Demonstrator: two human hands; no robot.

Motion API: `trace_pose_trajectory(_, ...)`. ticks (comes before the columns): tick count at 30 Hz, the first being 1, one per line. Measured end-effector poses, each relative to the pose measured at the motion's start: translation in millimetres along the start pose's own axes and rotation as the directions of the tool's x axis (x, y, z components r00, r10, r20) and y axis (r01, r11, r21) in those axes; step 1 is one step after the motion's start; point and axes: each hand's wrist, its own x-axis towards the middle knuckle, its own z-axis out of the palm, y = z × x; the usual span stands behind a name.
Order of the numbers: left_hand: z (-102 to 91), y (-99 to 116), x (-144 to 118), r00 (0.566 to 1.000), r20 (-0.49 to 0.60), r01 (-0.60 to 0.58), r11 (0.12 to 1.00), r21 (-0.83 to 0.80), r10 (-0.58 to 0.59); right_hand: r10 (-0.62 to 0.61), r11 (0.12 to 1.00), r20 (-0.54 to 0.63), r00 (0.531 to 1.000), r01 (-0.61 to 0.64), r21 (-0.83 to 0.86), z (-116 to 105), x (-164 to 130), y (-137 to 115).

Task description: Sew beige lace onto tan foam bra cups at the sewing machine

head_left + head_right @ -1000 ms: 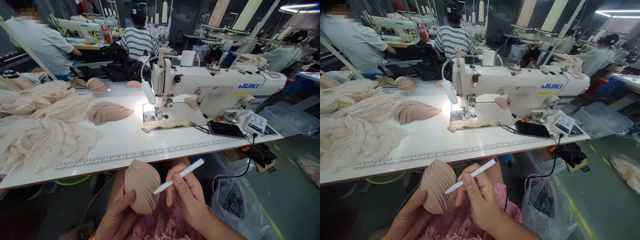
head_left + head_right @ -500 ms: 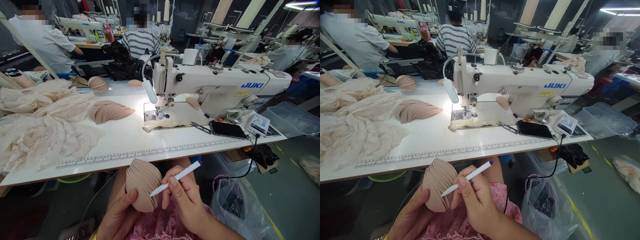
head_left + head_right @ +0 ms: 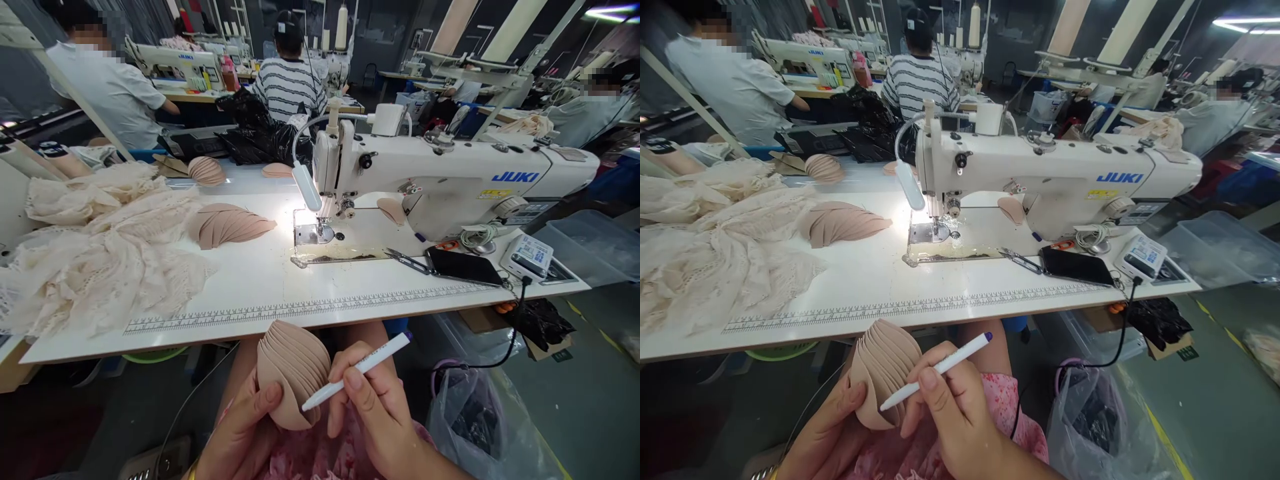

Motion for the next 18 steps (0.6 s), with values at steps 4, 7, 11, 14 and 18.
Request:
trace_pose_trajectory(4, 2.8, 28, -3, 0.998, -0.010, -0.062, 0.989, 0.137, 0.064, -0.031, 0.999, -0.165, 0.986, 0.029, -0.015, -12, 11, -6)
trace_pose_trajectory(7, 17.0, 83, 7, 0.958, 0.009, -0.265, 0.879, 0.396, 0.285, -0.126, 0.989, -0.257, 0.958, 0.100, -0.110, -30, 37, -14)
trace_pose_trajectory(11, 57.4, 176, 37, 0.841, 0.106, -0.484, 0.649, 0.587, 0.530, -0.198, 0.965, -0.335, 0.921, 0.123, -0.231, -51, 80, -21)
trace_pose_trajectory(14, 84.3, 235, 80, 0.807, 0.107, -0.483, 0.545, 0.685, 0.581, -0.152, 0.961, -0.343, 0.927, 0.058, -0.270, -58, 99, -18)
trace_pose_trajectory(18, 100.4, 292, 154, 0.805, 0.032, -0.420, 0.532, 0.735, 0.592, -0.110, 0.964, -0.379, 0.919, 0.005, -0.266, -57, 101, -7)
